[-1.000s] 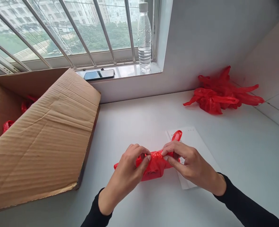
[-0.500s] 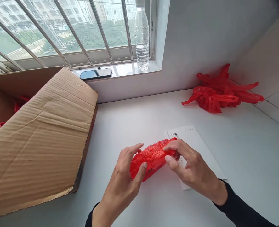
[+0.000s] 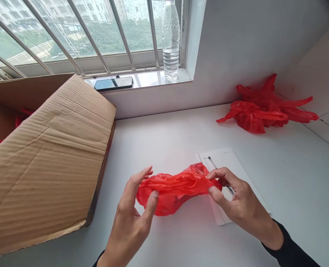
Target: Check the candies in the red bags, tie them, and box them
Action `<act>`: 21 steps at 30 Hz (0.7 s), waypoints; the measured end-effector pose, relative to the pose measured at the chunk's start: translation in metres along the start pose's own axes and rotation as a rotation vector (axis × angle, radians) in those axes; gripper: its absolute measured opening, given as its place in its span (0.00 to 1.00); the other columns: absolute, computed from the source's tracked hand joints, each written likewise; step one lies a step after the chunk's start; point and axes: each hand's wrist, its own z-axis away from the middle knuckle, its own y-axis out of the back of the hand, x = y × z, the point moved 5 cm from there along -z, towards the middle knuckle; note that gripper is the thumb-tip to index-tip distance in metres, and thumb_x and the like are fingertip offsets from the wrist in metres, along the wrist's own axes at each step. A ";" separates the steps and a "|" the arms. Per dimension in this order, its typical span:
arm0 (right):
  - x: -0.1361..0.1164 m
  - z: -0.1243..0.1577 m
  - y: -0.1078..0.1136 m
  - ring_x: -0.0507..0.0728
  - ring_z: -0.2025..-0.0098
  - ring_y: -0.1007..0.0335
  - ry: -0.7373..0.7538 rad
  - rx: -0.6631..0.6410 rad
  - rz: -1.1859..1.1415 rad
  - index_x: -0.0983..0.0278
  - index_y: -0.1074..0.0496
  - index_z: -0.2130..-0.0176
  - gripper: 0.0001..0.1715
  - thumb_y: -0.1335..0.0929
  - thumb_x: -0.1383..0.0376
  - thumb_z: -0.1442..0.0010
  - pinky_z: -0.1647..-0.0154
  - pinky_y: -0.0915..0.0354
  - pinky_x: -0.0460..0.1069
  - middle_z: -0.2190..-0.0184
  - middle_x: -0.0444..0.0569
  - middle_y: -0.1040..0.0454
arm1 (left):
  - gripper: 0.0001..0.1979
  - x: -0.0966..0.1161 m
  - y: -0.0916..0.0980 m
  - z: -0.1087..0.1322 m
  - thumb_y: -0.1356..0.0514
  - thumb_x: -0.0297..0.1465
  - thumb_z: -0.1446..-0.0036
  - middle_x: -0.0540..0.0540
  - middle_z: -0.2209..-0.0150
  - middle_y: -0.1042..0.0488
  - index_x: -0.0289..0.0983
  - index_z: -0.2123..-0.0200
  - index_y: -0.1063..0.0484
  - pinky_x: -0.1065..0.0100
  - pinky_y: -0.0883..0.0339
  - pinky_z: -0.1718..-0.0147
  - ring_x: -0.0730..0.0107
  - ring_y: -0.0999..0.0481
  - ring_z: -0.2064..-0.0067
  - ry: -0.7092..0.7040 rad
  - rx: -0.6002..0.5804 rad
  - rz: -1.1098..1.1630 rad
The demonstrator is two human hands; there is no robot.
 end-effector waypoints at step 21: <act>-0.047 0.042 0.033 0.57 0.52 0.27 0.253 0.529 0.066 0.55 0.31 0.45 0.23 0.27 0.65 0.38 0.50 0.27 0.53 0.47 0.48 0.28 | 0.10 0.042 0.021 0.015 0.33 0.33 0.39 0.48 0.57 0.27 0.46 0.53 0.22 0.69 0.28 0.59 0.66 0.26 0.55 -0.171 0.302 0.030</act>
